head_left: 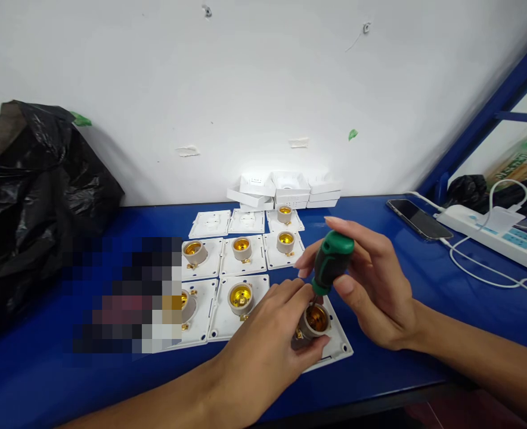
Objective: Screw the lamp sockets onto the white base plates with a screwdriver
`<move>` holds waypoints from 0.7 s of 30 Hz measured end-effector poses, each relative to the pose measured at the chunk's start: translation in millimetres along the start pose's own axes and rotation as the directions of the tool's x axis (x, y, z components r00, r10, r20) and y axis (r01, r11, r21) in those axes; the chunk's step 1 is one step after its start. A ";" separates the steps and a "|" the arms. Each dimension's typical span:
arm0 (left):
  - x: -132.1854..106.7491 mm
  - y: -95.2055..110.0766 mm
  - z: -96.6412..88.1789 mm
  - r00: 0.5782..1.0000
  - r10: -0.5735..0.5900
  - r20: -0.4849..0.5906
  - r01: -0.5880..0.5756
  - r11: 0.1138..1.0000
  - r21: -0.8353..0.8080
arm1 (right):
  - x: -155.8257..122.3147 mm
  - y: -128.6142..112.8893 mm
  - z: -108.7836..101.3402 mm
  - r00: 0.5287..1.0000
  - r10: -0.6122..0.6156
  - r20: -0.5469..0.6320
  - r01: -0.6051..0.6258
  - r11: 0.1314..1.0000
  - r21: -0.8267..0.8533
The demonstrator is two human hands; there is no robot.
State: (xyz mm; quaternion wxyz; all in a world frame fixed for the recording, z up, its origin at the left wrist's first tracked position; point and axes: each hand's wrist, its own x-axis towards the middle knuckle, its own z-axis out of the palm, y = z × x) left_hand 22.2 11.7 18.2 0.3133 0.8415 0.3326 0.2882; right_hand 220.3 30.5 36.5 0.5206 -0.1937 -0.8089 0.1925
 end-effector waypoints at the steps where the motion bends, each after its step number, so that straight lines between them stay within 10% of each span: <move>1: 0.2 0.3 -0.3 1.000 0.000 -0.001 0.000 1.000 0.006 | 0.3 -0.5 0.2 1.000 -0.008 -0.022 0.008 1.000 -0.006; 5: 0.3 -0.1 0.4 1.000 -0.009 0.012 0.009 1.000 0.023 | -0.6 0.4 1.5 0.966 -0.156 -0.204 0.135 0.984 -0.117; 10: 0.1 0.6 -0.2 1.000 -0.001 0.002 0.001 1.000 0.019 | -4.0 0.5 0.8 1.000 -0.003 -0.023 0.002 0.998 -0.066; 16: 1.0 3.0 -2.6 0.999 -0.033 0.042 0.032 0.999 0.022 | 2.7 0.5 4.2 0.943 -0.234 -0.236 0.198 0.966 -0.167; 21: -0.2 4.5 -2.3 0.999 -0.030 0.016 0.029 0.999 0.037 | 3.9 -1.0 2.1 0.994 -0.104 -0.044 0.098 0.988 -0.121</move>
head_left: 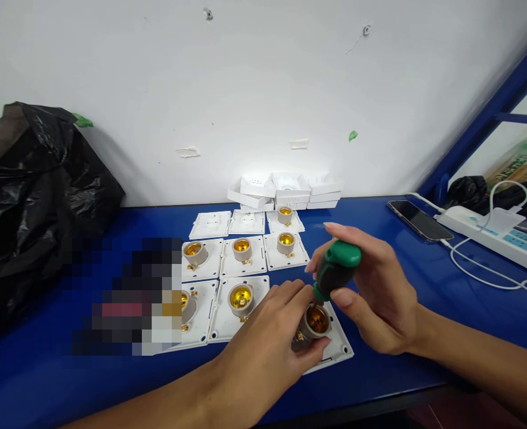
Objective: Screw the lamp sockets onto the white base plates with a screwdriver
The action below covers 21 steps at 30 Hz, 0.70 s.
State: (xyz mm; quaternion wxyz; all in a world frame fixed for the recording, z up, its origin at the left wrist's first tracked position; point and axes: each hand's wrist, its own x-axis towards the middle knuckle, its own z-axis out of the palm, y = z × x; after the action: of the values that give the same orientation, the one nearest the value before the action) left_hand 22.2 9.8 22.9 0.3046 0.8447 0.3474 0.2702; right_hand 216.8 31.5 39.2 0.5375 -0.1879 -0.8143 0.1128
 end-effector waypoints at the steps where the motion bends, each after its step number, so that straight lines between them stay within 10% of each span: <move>1: 0.0 0.1 0.0 1.000 0.000 0.000 0.000 1.000 0.004 | -0.5 0.4 -0.6 1.000 -0.012 0.002 0.012 1.000 0.003; 21: 0.3 -2.3 1.7 1.000 -0.011 0.003 0.011 0.999 -0.043 | -6.8 3.7 -0.4 0.998 -0.016 -0.054 0.014 0.999 -0.035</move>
State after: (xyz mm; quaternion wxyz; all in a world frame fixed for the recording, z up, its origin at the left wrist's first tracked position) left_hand 22.6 10.8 20.2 0.3247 0.8364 0.3459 0.2746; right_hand 220.2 31.9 32.2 0.5570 -0.1940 -0.8026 0.0894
